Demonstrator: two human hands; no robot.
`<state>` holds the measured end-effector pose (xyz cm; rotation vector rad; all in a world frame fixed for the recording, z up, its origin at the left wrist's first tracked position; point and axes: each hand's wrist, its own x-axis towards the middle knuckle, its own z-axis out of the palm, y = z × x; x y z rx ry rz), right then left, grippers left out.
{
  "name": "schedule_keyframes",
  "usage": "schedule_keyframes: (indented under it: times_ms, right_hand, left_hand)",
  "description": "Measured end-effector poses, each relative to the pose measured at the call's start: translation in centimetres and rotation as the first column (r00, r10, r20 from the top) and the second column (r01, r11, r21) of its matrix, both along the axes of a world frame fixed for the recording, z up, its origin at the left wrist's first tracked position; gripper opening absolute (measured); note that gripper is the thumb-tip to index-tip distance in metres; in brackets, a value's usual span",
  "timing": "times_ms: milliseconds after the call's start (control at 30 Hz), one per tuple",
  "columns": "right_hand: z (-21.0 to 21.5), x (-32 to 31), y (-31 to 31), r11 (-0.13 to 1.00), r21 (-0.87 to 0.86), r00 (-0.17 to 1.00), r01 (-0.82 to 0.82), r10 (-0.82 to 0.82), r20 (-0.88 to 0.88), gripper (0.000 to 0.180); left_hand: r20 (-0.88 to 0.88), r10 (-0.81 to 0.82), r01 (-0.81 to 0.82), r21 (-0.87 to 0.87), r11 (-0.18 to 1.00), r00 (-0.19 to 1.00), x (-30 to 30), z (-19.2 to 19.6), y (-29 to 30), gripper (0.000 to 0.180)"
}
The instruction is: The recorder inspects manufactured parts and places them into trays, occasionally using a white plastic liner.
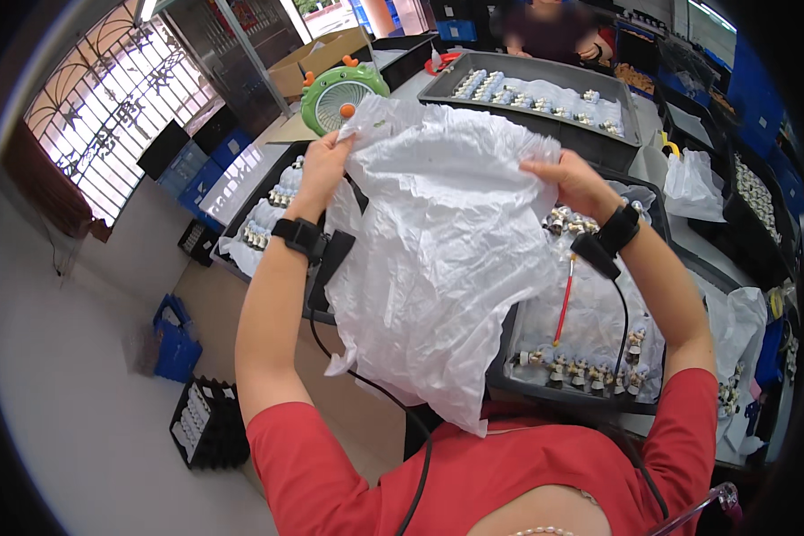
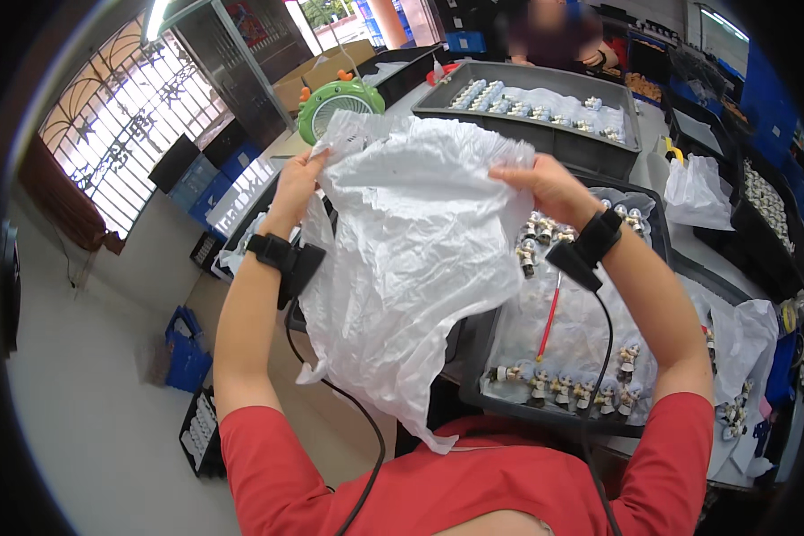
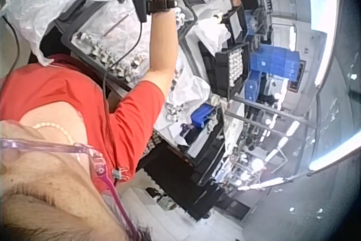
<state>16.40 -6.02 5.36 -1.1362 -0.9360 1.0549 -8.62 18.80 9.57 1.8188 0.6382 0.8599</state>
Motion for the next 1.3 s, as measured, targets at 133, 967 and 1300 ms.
schedule_keyframes:
  times_ms: [133, 967, 1300]
  right_hand:
    - [3.6, 2.8, 1.6, 0.998, -0.037, 0.974, 0.044, -0.035, 0.224, 0.031]
    - [-3.1, 8.4, 11.0, 0.885, 0.037, 0.261, 0.464, -0.176, 0.949, 0.034]
    - [-3.4, 6.5, 9.9, 0.866, -0.057, 0.271, 0.496, -0.093, 0.958, 0.03]
  left_hand:
    - [-0.291, 0.38, -0.177, 0.54, 0.823, 0.878, -3.0, 3.8, 2.9, 0.022]
    - [-0.152, 0.061, -0.125, -0.461, 0.879, 0.987, -8.5, -7.8, 12.4, 0.02]
    - [-0.273, 0.187, -0.244, -0.195, 0.95, 0.944, -9.3, -6.1, 9.0, 0.013]
